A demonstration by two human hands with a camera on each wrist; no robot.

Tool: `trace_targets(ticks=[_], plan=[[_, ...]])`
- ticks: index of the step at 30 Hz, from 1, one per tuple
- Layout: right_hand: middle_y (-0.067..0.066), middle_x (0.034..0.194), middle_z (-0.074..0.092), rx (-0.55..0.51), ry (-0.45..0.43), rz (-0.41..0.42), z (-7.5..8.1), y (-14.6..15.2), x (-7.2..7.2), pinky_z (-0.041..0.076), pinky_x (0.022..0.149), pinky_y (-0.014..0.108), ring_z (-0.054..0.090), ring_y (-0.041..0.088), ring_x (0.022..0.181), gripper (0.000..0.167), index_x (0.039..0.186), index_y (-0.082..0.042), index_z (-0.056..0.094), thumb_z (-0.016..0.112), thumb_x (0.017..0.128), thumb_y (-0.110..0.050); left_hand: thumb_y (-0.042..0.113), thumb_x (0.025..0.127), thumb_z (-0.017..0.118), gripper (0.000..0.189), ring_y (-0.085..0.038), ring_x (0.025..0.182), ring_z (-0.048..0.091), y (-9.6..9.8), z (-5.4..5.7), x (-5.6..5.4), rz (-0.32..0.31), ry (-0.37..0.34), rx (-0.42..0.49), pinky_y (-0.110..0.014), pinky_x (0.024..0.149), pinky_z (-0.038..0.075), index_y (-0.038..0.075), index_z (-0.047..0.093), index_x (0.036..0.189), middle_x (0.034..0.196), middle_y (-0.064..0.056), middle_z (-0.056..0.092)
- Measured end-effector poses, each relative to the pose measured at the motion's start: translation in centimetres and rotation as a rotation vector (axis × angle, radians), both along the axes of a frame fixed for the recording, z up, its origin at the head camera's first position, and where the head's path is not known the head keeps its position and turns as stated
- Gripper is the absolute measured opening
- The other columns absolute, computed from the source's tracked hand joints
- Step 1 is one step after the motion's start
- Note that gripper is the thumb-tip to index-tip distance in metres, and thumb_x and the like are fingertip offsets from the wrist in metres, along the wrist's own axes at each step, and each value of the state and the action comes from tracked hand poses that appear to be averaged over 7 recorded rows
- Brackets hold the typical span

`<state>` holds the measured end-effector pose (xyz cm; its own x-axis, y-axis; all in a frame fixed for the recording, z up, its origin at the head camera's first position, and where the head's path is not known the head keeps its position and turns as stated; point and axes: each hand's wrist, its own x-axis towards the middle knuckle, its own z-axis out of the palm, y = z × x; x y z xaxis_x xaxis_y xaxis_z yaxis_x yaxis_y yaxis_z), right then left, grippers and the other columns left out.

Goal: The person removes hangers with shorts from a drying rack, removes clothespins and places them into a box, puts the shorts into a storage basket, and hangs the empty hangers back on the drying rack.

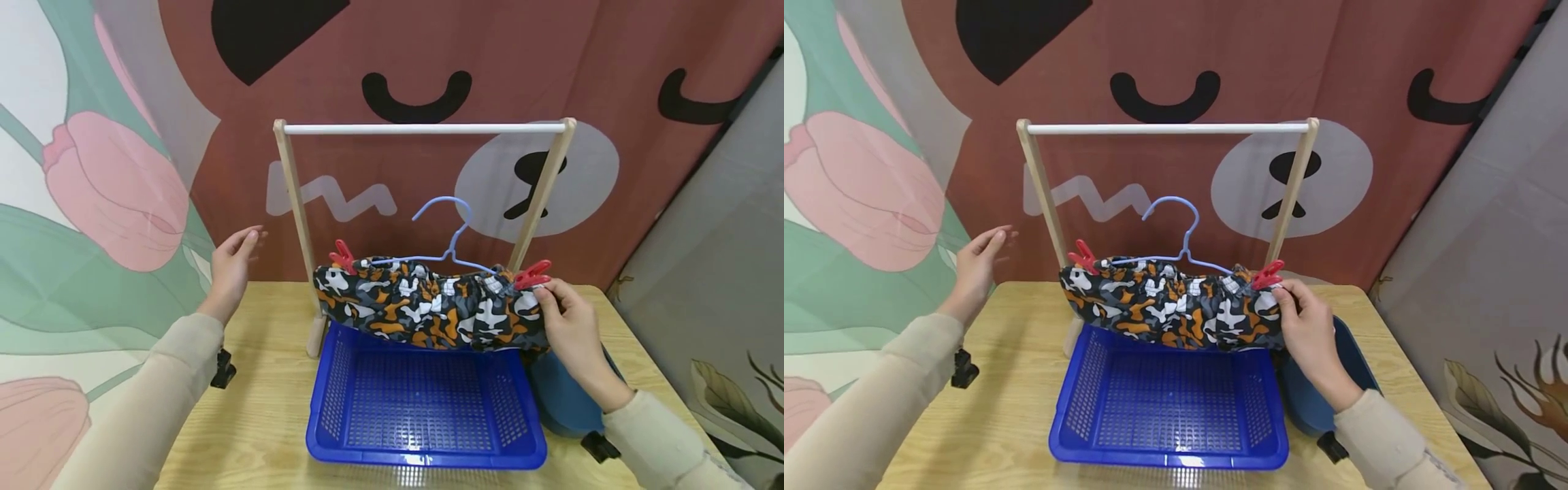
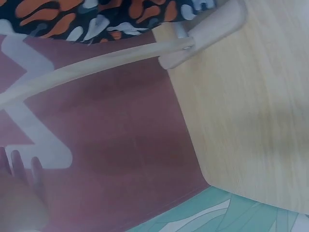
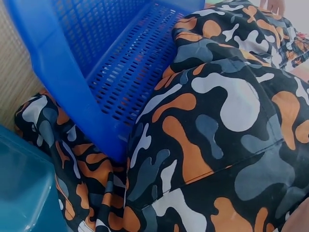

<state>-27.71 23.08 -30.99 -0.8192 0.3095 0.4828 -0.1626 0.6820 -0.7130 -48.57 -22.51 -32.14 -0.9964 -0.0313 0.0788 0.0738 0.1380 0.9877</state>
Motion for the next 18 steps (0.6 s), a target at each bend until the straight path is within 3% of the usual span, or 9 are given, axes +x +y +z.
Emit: trace_targets(ticks=[6, 11, 15, 18], plan=[[-0.001, 0.08, 0.059, -0.036, 0.0, 0.004, -0.5, 0.1, 0.0, 0.036, 0.057, 0.015, 0.046, 0.002, 0.066, 0.01, 0.095, 0.004, 0.067, 0.059, 0.098, -0.001, 0.032, 0.104, 0.053, 0.042, -0.011, 0.108, 0.059, 1.3, -0.2, 0.8, -0.086, 0.013, 0.022, -0.021, 0.085, 0.047, 0.004, 0.06, 0.134, 0.113, 0.01, 0.068], [0.004, 0.075, 0.056, -0.027, 0.026, 0.004, -0.8, 0.1, -0.2, 0.033, 0.052, 0.018, 0.041, 0.005, 0.059, 0.009, 0.096, 0.006, 0.067, 0.059, 0.097, 0.002, 0.034, 0.104, 0.053, 0.046, -0.009, 0.108, 0.061, 2.9, 0.3, 2.7, -0.198, 0.017, 0.086, -0.024, 0.088, 0.049, 0.0, 0.057, 0.135, 0.115, 0.009, 0.068], [0.001, 0.078, 0.057, -0.028, 0.015, 0.01, -0.9, 0.2, -0.2, 0.034, 0.054, 0.018, 0.044, 0.006, 0.062, 0.011, 0.097, 0.005, 0.067, 0.059, 0.098, -0.002, 0.036, 0.104, 0.05, 0.05, -0.007, 0.117, 0.055, 4.0, 0.6, 4.5, -0.275, 0.018, 0.024, -0.023, 0.095, 0.046, -0.002, 0.056, 0.136, 0.12, 0.008, 0.066], [0.0, 0.076, 0.056, -0.036, 0.007, 0.012, -0.9, 0.3, -0.2, 0.034, 0.054, 0.018, 0.043, 0.006, 0.061, 0.011, 0.095, 0.004, 0.067, 0.058, 0.099, -0.003, 0.033, 0.105, 0.05, 0.047, -0.007, 0.117, 0.055, 4.5, 0.6, 5.3, -0.33, 0.058, -0.048, -0.023, 0.097, 0.044, -0.003, 0.057, 0.135, 0.122, 0.005, 0.066]])
